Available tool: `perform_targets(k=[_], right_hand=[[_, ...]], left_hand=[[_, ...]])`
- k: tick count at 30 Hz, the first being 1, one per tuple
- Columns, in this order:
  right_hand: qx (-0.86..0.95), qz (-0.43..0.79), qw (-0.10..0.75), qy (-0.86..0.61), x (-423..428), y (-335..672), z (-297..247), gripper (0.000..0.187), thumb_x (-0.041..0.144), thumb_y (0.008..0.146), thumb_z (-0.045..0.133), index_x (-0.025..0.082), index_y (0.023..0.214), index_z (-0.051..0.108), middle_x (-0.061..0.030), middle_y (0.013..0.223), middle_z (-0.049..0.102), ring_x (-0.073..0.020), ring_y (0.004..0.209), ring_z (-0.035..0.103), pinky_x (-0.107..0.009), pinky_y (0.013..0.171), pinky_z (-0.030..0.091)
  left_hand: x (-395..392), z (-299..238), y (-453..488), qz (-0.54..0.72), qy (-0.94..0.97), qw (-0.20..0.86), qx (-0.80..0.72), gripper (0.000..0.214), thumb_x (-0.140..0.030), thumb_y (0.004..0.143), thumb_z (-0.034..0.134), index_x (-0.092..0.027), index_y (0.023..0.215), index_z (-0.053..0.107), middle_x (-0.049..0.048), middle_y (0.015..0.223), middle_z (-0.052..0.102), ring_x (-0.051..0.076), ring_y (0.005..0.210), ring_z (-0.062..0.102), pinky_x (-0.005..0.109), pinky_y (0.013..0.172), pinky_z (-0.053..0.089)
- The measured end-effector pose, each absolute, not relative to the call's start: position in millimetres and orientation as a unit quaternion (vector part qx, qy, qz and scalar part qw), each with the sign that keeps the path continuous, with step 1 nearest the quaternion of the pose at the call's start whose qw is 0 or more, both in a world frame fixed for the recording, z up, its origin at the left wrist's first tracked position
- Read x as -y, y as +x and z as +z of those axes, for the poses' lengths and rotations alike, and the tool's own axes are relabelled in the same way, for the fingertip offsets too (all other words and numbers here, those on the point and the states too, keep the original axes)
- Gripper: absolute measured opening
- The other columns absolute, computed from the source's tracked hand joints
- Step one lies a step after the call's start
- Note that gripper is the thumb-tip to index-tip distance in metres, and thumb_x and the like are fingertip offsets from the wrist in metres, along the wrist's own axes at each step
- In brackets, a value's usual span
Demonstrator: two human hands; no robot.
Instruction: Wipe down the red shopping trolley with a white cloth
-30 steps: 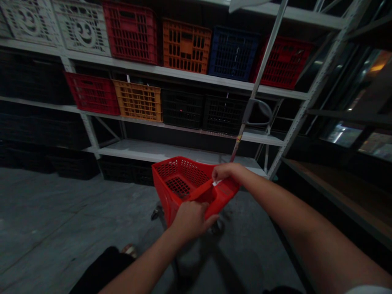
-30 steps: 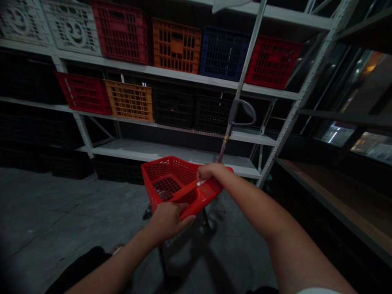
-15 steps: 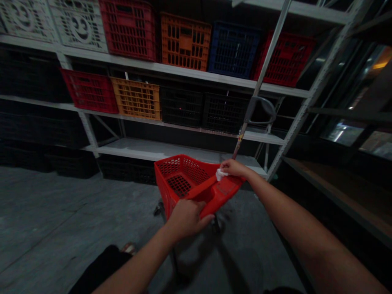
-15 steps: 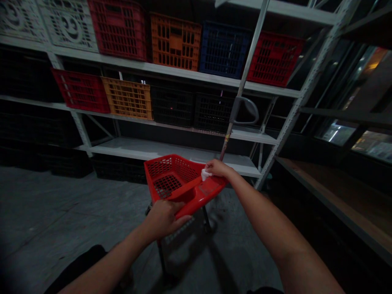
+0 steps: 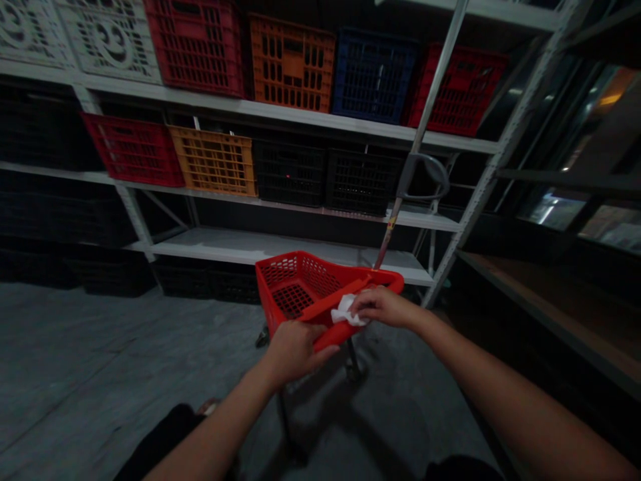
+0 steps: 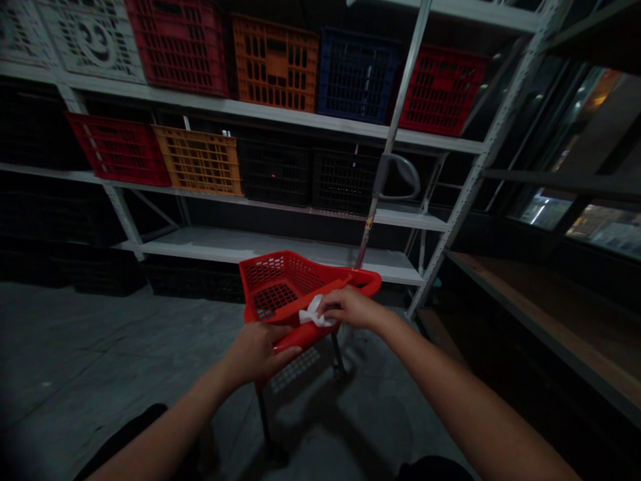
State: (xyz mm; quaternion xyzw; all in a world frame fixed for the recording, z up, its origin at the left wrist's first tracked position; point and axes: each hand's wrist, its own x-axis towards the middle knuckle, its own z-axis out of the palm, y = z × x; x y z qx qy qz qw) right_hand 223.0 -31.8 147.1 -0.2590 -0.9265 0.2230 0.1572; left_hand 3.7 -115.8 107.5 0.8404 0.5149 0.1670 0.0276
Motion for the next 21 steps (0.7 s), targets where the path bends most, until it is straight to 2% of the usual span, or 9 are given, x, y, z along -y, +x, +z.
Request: perform_targets(k=[3,5,11,18,21], right_hand=[[0.899,0.135,0.241,-0.341,24.2,217.6,136.8,0.017,0.013,0.078,0.05,0.019,0.087,0.063,-0.0028,0.083,0.062,-0.0144,0.079,0.055,-0.025,0.073,0.039],[0.895,0.086,0.264,-0.349,29.7,209.6,128.9,0.018,0.012,0.078,0.05,0.019,0.087,0.063,-0.0038,0.083,0.061,-0.0152,0.079,0.054,-0.026,0.073,0.039],[0.919,0.081,0.274,-0.272,50.7,215.4,110.5,0.023,0.012,0.078,0.05,0.022,0.095,0.061,-0.0038,0.088,0.06,-0.0157,0.083,0.052,-0.027,0.074,0.039],[0.787,0.011,0.36,-0.502,16.4,239.7,110.8,0.017,0.009,0.076,0.047,0.016,0.084,0.061,-0.0068,0.081,0.058,-0.0177,0.079,0.05,-0.029,0.075,0.038],[0.805,0.031,0.353,-0.476,20.5,223.5,112.8,0.016,0.01,0.076,0.048,0.018,0.082,0.061,-0.0051,0.08,0.059,-0.0168,0.078,0.051,-0.027,0.074,0.038]], left_hand=[[112.4,109.5,5.3,0.165,0.838,0.027,-0.52,0.047,-0.056,0.078,0.033,-0.021,0.08,0.063,0.0043,0.075,0.066,0.016,0.067,0.058,0.026,0.063,0.039],[109.7,109.7,4.1,0.161,0.837,0.031,-0.522,0.047,-0.057,0.077,0.033,-0.021,0.082,0.063,0.0041,0.077,0.066,0.016,0.068,0.058,0.026,0.063,0.039],[101.7,109.6,-12.2,0.148,0.845,0.053,-0.511,0.044,-0.056,0.077,0.036,-0.024,0.092,0.063,0.0032,0.084,0.067,0.016,0.073,0.059,0.026,0.069,0.04],[90.7,113.5,-23.2,0.148,0.83,0.078,-0.531,0.045,-0.056,0.074,0.042,-0.024,0.096,0.063,0.003,0.081,0.067,0.016,0.074,0.058,0.025,0.07,0.041],[85.9,114.1,-27.4,0.142,0.831,0.076,-0.532,0.047,-0.058,0.072,0.043,-0.024,0.097,0.063,0.0027,0.081,0.067,0.016,0.072,0.059,0.025,0.07,0.041]])
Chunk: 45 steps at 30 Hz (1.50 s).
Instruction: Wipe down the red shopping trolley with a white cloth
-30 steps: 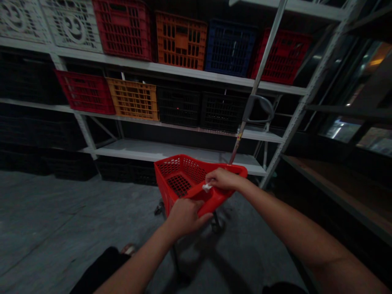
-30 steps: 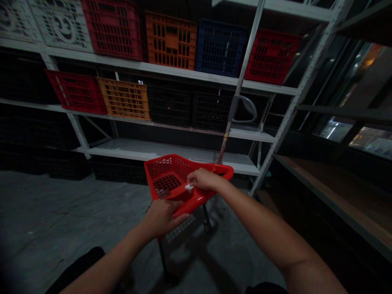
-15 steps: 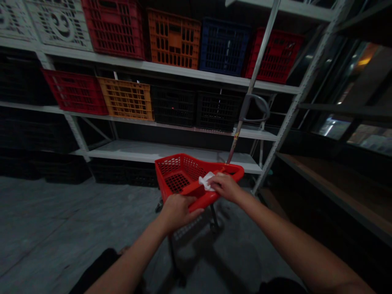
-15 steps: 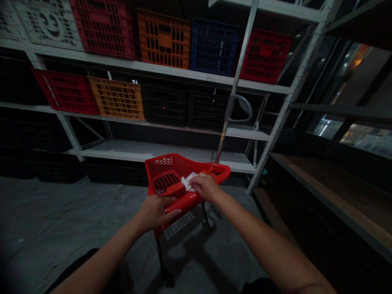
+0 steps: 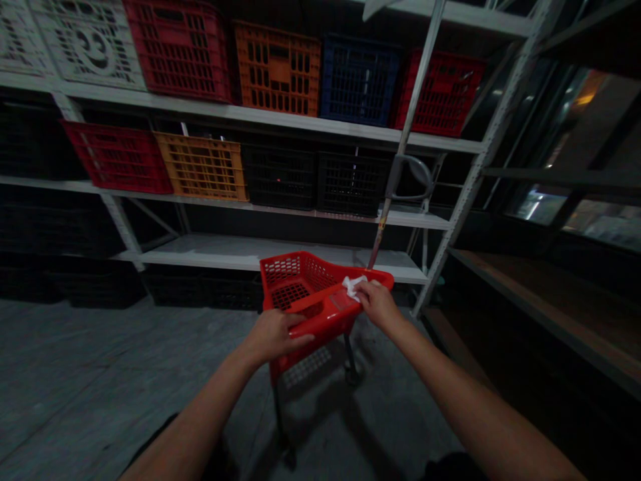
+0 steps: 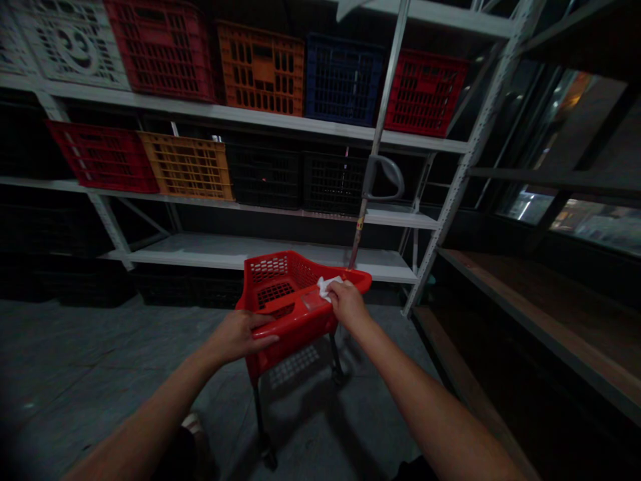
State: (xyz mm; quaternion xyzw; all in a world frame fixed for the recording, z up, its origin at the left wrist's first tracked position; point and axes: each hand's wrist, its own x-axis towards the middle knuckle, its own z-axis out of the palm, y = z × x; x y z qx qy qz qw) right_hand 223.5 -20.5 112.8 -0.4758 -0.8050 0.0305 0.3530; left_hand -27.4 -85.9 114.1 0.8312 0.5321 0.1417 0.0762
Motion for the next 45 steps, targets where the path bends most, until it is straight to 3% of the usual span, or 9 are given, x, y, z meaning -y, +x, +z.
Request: perform_targets(k=[3,6,13,21,26,28,34,40,45], right_hand=[[0.837,0.066,0.34,-0.423,16.6,213.5,115.9,0.015,0.012,0.077,0.049,0.019,0.083,0.061,-0.0031,0.083,0.061,-0.0154,0.08,0.053,-0.025,0.075,0.037],[0.815,0.075,0.299,-0.491,-6.5,220.6,121.1,0.014,0.014,0.078,0.049,0.018,0.085,0.06,-0.0036,0.087,0.063,-0.0153,0.081,0.054,-0.024,0.074,0.037],[0.801,0.113,0.189,-0.557,-51.1,238.6,129.5,0.013,0.013,0.075,0.05,0.015,0.077,0.062,-0.0017,0.076,0.064,-0.0113,0.068,0.054,-0.018,0.057,0.034],[0.809,0.109,0.185,-0.548,-43.2,222.5,128.4,0.016,0.014,0.077,0.044,0.014,0.08,0.06,-0.0055,0.08,0.064,-0.0121,0.066,0.052,-0.019,0.054,0.031],[0.827,0.142,0.163,-0.519,-42.2,215.9,134.4,0.015,0.01,0.074,0.046,0.012,0.072,0.06,-0.0028,0.07,0.063,-0.0099,0.059,0.049,-0.018,0.052,0.031],[0.833,0.146,0.166,-0.508,-39.5,216.5,137.4,0.015,0.008,0.073,0.046,0.012,0.072,0.061,-0.0026,0.07,0.062,-0.0099,0.06,0.049,-0.018,0.053,0.031],[0.855,0.138,0.223,-0.448,-11.2,240.6,134.8,0.011,0.014,0.074,0.051,0.015,0.077,0.062,-0.001,0.074,0.062,-0.0121,0.068,0.053,-0.019,0.06,0.034],[0.778,0.068,0.363,-0.509,12.4,267.0,108.8,0.015,0.014,0.075,0.05,0.017,0.08,0.063,-0.0054,0.084,0.063,-0.0176,0.078,0.056,-0.026,0.074,0.038],[0.7,0.013,0.514,-0.495,42.8,229.8,79.5,0.015,0.013,0.078,0.044,0.018,0.08,0.058,-0.0072,0.089,0.055,-0.0179,0.088,0.051,-0.028,0.081,0.039]], left_hand=[[82.0,114.1,-33.7,0.145,0.831,0.086,-0.53,0.05,-0.061,0.067,0.047,-0.025,0.099,0.063,0.0025,0.085,0.067,0.017,0.075,0.059,0.024,0.072,0.041],[78.9,114.5,-39.2,0.15,0.828,0.103,-0.53,0.051,-0.061,0.066,0.049,-0.025,0.099,0.063,0.0024,0.088,0.067,0.017,0.079,0.059,0.025,0.075,0.041],[72.6,116.4,-46.3,0.145,0.831,0.089,-0.529,0.048,-0.058,0.07,0.045,-0.024,0.098,0.063,0.0031,0.091,0.067,0.018,0.084,0.059,0.026,0.08,0.04],[84.8,113.7,-16.4,0.185,0.766,-0.092,-0.609,0.059,-0.054,0.075,0.041,-0.016,0.12,0.043,0.012,0.124,0.049,0.024,0.113,0.043,0.038,0.097,0.027],[80.3,114.2,25.2,0.133,0.693,-0.104,-0.701,0.08,-0.069,0.072,0.025,-0.008,0.123,0.037,0.0194,0.099,0.061,0.03,0.091,0.057,0.043,0.08,0.039],[76.6,115.0,31.4,0.113,0.675,-0.094,-0.723,0.082,-0.071,0.071,0.021,-0.008,0.119,0.041,0.0188,0.085,0.063,0.031,0.082,0.06,0.043,0.071,0.042],[76.2,118.0,20.3,0.087,0.672,-0.08,-0.731,0.078,-0.075,0.068,0.019,-0.011,0.09,0.058,0.0164,0.077,0.064,0.031,0.076,0.061,0.039,0.064,0.045],[81.4,118.5,15.5,0.078,0.676,-0.083,-0.728,0.078,-0.076,0.067,0.018,-0.012,0.088,0.059,0.0147,0.076,0.065,0.029,0.076,0.061,0.037,0.064,0.044],[79.9,115.2,20.4,0.08,0.684,-0.081,-0.721,0.079,-0.076,0.066,0.016,-0.013,0.088,0.057,0.0142,0.074,0.065,0.03,0.073,0.061,0.038,0.062,0.044]])
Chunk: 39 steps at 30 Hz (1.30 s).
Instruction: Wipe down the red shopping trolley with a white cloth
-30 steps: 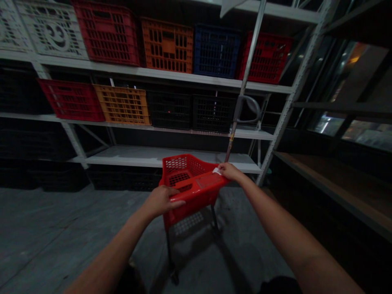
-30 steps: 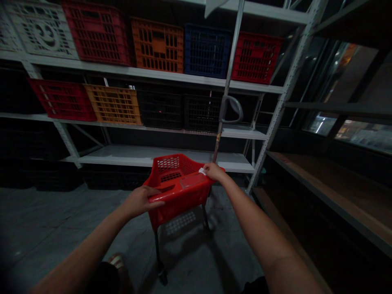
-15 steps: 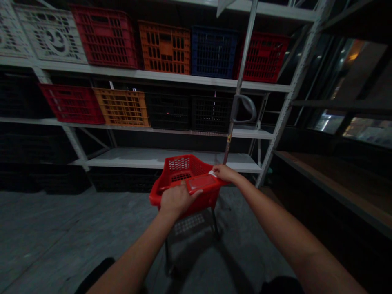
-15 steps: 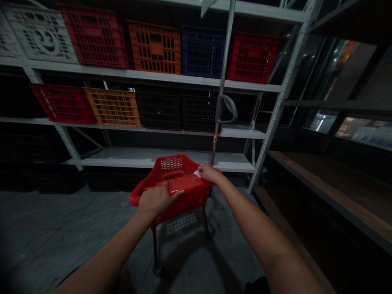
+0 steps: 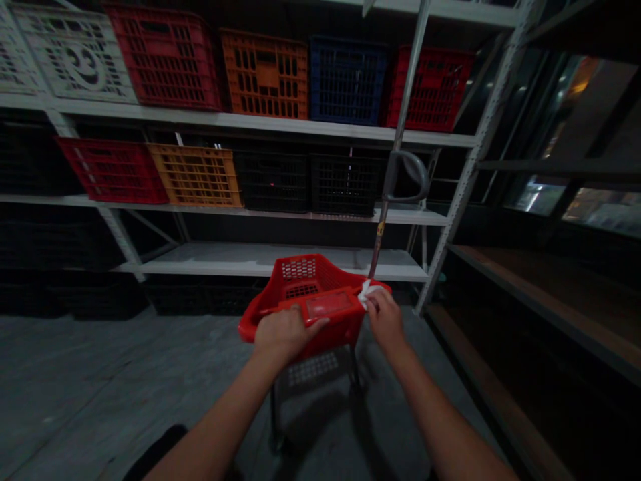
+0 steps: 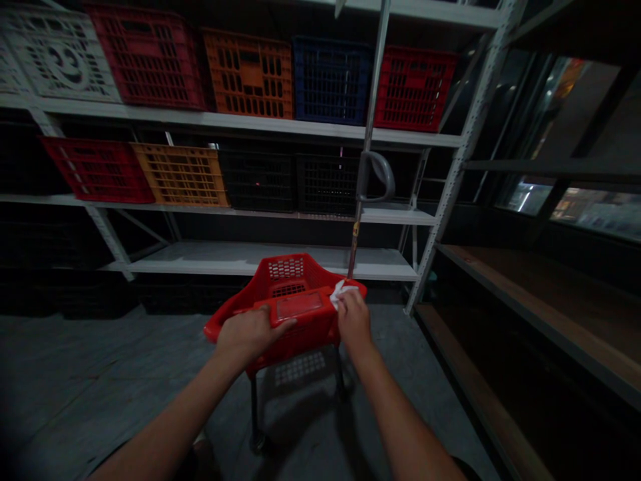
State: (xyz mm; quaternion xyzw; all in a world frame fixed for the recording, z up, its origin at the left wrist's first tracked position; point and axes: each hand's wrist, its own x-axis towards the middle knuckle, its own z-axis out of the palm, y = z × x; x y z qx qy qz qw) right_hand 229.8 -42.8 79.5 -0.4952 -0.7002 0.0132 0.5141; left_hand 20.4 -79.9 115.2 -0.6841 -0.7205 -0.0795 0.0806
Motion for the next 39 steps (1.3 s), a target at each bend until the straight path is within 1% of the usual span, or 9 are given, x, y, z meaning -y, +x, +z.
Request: perform_targets(k=[3,6,12,20,24,28,31,33,39], right_hand=[[0.682,0.026,0.572,-0.455,62.7,199.1,62.1,0.015,0.014,0.079,0.042,0.019,0.085,0.056,-0.0063,0.092,0.05,-0.0169,0.09,0.049,-0.029,0.082,0.039],[0.664,0.018,0.608,-0.435,65.9,195.7,50.5,0.017,0.013,0.079,0.042,0.018,0.086,0.056,-0.0059,0.093,0.047,-0.0168,0.091,0.048,-0.03,0.083,0.039],[0.522,-0.013,0.693,-0.498,45.3,233.7,46.4,0.015,0.019,0.08,0.041,0.016,0.084,0.055,-0.0064,0.088,0.046,-0.0184,0.087,0.048,-0.033,0.081,0.038],[0.505,0.121,0.724,-0.454,69.7,167.0,19.8,0.011,0.022,0.08,0.041,0.018,0.082,0.05,-0.0055,0.087,0.046,-0.016,0.083,0.049,-0.03,0.077,0.041],[0.349,0.189,0.789,-0.468,48.3,181.4,9.9,0.019,0.031,0.079,0.041,0.017,0.091,0.045,-0.0054,0.087,0.051,-0.0146,0.079,0.053,-0.027,0.072,0.044],[0.251,0.246,0.825,-0.442,14.1,218.8,17.5,0.028,0.036,0.075,0.044,0.018,0.096,0.045,-0.0041,0.087,0.055,-0.0134,0.072,0.055,-0.025,0.064,0.045],[0.23,0.296,0.82,-0.432,6.6,231.5,25.0,0.029,0.036,0.071,0.048,0.017,0.093,0.047,-0.0029,0.081,0.056,-0.0123,0.065,0.055,-0.023,0.056,0.044],[0.249,0.294,0.811,-0.44,16.4,228.0,27.1,0.029,0.035,0.071,0.049,0.016,0.093,0.049,-0.0023,0.08,0.056,-0.0122,0.064,0.054,-0.023,0.055,0.043],[0.46,0.165,0.728,-0.481,62.9,215.3,36.2,0.018,0.031,0.074,0.053,0.016,0.082,0.059,-0.0029,0.083,0.053,-0.0154,0.082,0.053,-0.027,0.076,0.041]], left_hand=[[80.3,115.9,21.1,-0.069,-0.684,0.076,0.722,0.076,-0.074,0.068,0.017,-0.014,0.092,0.057,0.0151,0.077,0.064,0.029,0.077,0.061,0.039,0.066,0.043],[82.3,118.0,18.6,-0.064,-0.683,0.071,0.724,0.076,-0.074,0.068,0.019,-0.013,0.094,0.056,0.0154,0.081,0.064,0.028,0.08,0.06,0.038,0.068,0.042],[86.2,117.2,12.3,-0.078,-0.697,0.094,0.706,0.077,-0.075,0.068,0.015,-0.014,0.09,0.056,0.0125,0.074,0.064,0.029,0.074,0.061,0.037,0.063,0.043],[89.4,115.9,13.5,-0.071,-0.693,0.089,0.712,0.076,-0.074,0.068,0.016,-0.013,0.092,0.054,0.0149,0.075,0.064,0.029,0.075,0.061,0.038,0.065,0.043],[91.4,115.1,8.1,-0.067,-0.697,0.094,0.708,0.075,-0.074,0.068,0.016,-0.013,0.09,0.054,0.0144,0.074,0.064,0.028,0.072,0.061,0.037,0.064,0.043],[92.1,114.4,4.5,-0.065,-0.701,0.099,0.703,0.074,-0.074,0.069,0.014,-0.014,0.089,0.054,0.0134,0.073,0.064,0.028,0.071,0.061,0.037,0.061,0.043],[92.5,114.2,3.1,-0.062,-0.702,0.102,0.702,0.072,-0.072,0.07,0.016,-0.015,0.089,0.054,0.0132,0.073,0.064,0.027,0.07,0.061,0.036,0.061,0.043],[93.2,114.2,1.0,-0.064,-0.705,0.107,0.698,0.071,-0.071,0.07,0.015,-0.015,0.089,0.054,0.0129,0.072,0.064,0.027,0.07,0.061,0.036,0.06,0.043],[97.3,116.0,-9.6,-0.05,-0.712,0.101,0.693,0.071,-0.073,0.07,0.014,-0.017,0.09,0.054,0.0116,0.072,0.064,0.027,0.069,0.061,0.036,0.06,0.042]])
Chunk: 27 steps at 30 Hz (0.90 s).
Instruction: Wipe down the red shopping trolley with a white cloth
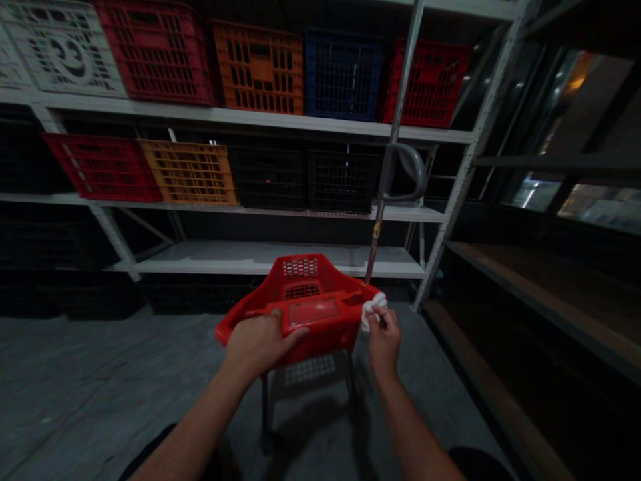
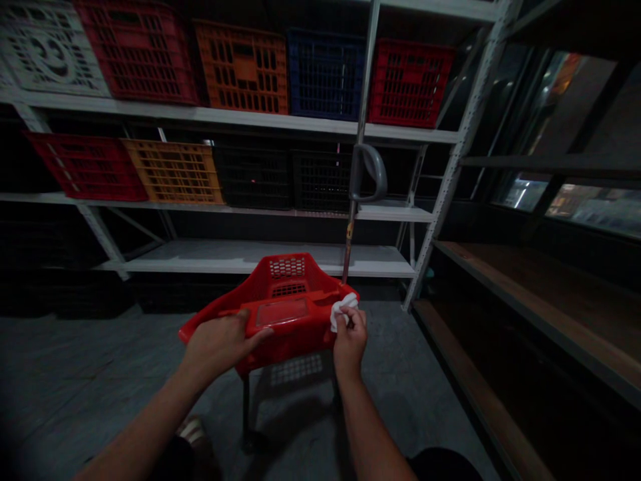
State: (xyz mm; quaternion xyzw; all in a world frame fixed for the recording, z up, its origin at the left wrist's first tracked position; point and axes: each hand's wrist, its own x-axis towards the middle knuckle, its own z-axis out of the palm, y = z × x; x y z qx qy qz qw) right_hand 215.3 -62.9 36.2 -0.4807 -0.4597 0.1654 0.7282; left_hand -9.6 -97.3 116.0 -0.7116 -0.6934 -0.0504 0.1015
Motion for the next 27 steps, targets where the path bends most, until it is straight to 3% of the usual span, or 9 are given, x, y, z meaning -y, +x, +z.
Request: perform_targets(k=[6,13,16,18,23,27], right_hand=[[0.586,0.13,0.618,-0.508,24.1,272.0,65.2,0.02,0.03,0.072,0.052,0.016,0.077,0.064,-0.0059,0.082,0.06,-0.0179,0.078,0.055,-0.029,0.072,0.042],[0.847,0.13,0.293,-0.424,16.2,283.7,119.5,0.015,0.018,0.069,0.053,0.021,0.072,0.068,-0.0009,0.072,0.066,-0.0152,0.067,0.057,-0.025,0.064,0.038],[0.882,0.142,0.18,-0.412,23.3,259.7,137.6,0.014,0.012,0.065,0.054,0.018,0.059,0.065,0.0017,0.056,0.06,-0.0106,0.052,0.049,-0.021,0.054,0.032],[0.869,0.211,0.122,-0.431,21.8,239.3,140.4,0.013,0.011,0.062,0.055,0.016,0.052,0.06,0.004,0.047,0.053,-0.0077,0.045,0.042,-0.02,0.048,0.028],[0.818,0.332,0.093,-0.461,13.2,196.9,125.1,0.018,0.005,0.063,0.044,0.014,0.049,0.052,0.0072,0.037,0.04,-0.0052,0.036,0.032,-0.018,0.042,0.024],[0.825,0.333,0.111,-0.443,16.1,199.0,126.4,0.017,0.007,0.065,0.044,0.014,0.056,0.055,0.0064,0.043,0.046,-0.0056,0.04,0.036,-0.017,0.044,0.026]], left_hand=[[100.6,119.8,-13.9,-0.034,-0.704,0.089,0.704,0.071,-0.073,0.068,0.019,-0.016,0.089,0.054,0.0117,0.073,0.063,0.027,0.071,0.06,0.036,0.063,0.041],[103.2,119.8,-26.3,-0.041,-0.72,0.087,0.687,0.075,-0.075,0.067,0.018,-0.015,0.093,0.055,0.0131,0.077,0.064,0.028,0.075,0.06,0.036,0.066,0.04],[104.0,119.3,-31.0,-0.046,-0.725,0.087,0.682,0.076,-0.076,0.066,0.019,-0.015,0.093,0.056,0.0141,0.08,0.064,0.028,0.077,0.06,0.036,0.067,0.04],[104.6,119.5,-32.3,-0.05,-0.726,0.081,0.681,0.075,-0.076,0.065,0.021,-0.015,0.093,0.056,0.0138,0.08,0.064,0.028,0.077,0.06,0.036,0.068,0.04],[104.9,121.3,-34.1,-0.056,-0.733,0.085,0.673,0.074,-0.076,0.065,0.023,-0.016,0.092,0.056,0.0138,0.083,0.064,0.027,0.079,0.06,0.034,0.069,0.04],[100.9,121.4,-39.3,-0.055,-0.739,0.091,0.665,0.074,-0.077,0.064,0.022,-0.016,0.09,0.056,0.0136,0.083,0.064,0.028,0.078,0.06,0.034,0.067,0.041]])
